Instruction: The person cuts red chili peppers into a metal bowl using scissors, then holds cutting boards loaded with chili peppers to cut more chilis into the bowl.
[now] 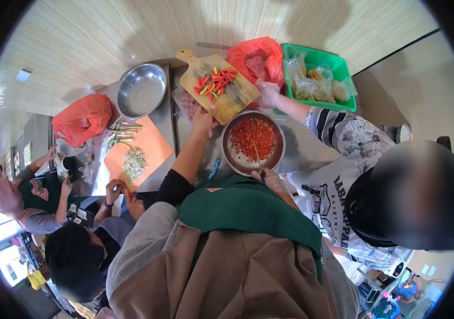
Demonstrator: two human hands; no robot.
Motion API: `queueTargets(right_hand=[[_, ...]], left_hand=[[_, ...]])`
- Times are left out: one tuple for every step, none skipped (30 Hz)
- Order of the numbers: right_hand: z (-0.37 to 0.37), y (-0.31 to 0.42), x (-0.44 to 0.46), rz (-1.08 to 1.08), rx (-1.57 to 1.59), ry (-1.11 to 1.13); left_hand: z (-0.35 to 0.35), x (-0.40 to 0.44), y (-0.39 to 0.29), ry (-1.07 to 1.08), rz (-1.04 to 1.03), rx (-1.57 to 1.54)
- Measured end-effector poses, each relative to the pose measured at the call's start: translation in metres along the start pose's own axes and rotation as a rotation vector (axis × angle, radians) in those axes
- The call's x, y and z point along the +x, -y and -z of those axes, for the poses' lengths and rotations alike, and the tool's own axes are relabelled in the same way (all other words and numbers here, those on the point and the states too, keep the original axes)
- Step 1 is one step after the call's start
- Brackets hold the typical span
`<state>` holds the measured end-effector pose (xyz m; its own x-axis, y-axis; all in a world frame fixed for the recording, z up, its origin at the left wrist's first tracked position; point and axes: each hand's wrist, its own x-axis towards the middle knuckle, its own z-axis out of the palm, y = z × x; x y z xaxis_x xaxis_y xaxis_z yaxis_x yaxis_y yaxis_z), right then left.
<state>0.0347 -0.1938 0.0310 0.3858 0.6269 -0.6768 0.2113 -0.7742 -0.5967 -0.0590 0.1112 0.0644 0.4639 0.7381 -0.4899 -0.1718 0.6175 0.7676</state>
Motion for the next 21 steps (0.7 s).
queueTargets(right_hand=[[0.000, 0.002, -0.001, 0.007, -0.013, 0.002], [0.001, 0.004, -0.002, 0.014, -0.025, 0.003], [0.006, 0.014, -0.009, 0.011, -0.051, 0.003], [0.008, 0.018, -0.014, 0.007, -0.076, 0.001], [0.005, 0.016, -0.014, 0.028, -0.079, -0.025], [0.002, 0.015, -0.014, 0.048, -0.081, -0.050], [0.002, 0.012, -0.013, 0.069, -0.082, -0.074], [0.002, 0.010, -0.014, 0.070, -0.084, -0.076], [0.005, 0.012, -0.015, 0.071, -0.086, -0.077], [0.007, 0.013, -0.016, 0.073, -0.090, -0.079], [0.008, 0.014, -0.018, 0.073, -0.078, -0.082], [0.008, 0.015, -0.020, 0.072, -0.067, -0.083], [0.008, 0.017, -0.022, 0.072, -0.056, -0.085], [0.011, 0.019, -0.022, 0.047, -0.073, -0.054], [0.015, 0.021, -0.023, 0.021, -0.092, -0.026], [0.018, 0.023, -0.024, -0.005, -0.109, 0.002], [0.019, 0.024, -0.024, -0.004, -0.127, 0.004], [0.021, 0.025, -0.024, -0.003, -0.144, 0.005], [0.021, 0.025, -0.025, -0.002, -0.160, 0.007], [0.021, 0.022, -0.024, 0.005, -0.171, 0.002], [0.021, 0.018, -0.022, 0.013, -0.182, -0.004]], left_hand=[[0.006, -0.007, -0.003, 0.009, 0.000, 0.010], [0.012, -0.015, -0.005, 0.018, 0.000, 0.020], [0.017, -0.022, -0.008, 0.028, 0.002, 0.031], [0.021, -0.028, -0.010, 0.023, 0.006, 0.027], [0.024, -0.034, -0.013, 0.017, 0.012, 0.023], [0.026, -0.039, -0.015, 0.011, 0.019, 0.019], [0.028, -0.043, -0.015, 0.007, 0.025, 0.019], [0.030, -0.047, -0.016, 0.004, 0.031, 0.018], [0.031, -0.051, -0.018, 0.001, 0.036, 0.016], [0.031, -0.055, -0.019, 0.001, 0.043, 0.023], [0.031, -0.060, -0.021, 0.002, 0.046, 0.028], [0.032, -0.064, -0.022, 0.002, 0.049, 0.034], [0.033, -0.068, -0.023, 0.009, 0.048, 0.031], [0.034, -0.070, -0.023, 0.015, 0.050, 0.028], [0.035, -0.073, -0.023, 0.023, 0.051, 0.023], [0.036, -0.075, -0.023, 0.026, 0.051, 0.020], [0.038, -0.078, -0.022, 0.028, 0.051, 0.017], [0.039, -0.080, -0.021, 0.031, 0.051, 0.014], [0.040, -0.082, -0.020, 0.036, 0.049, 0.009], [0.042, -0.084, -0.019, 0.041, 0.047, 0.003], [0.043, -0.086, -0.017, 0.045, 0.045, -0.001]])
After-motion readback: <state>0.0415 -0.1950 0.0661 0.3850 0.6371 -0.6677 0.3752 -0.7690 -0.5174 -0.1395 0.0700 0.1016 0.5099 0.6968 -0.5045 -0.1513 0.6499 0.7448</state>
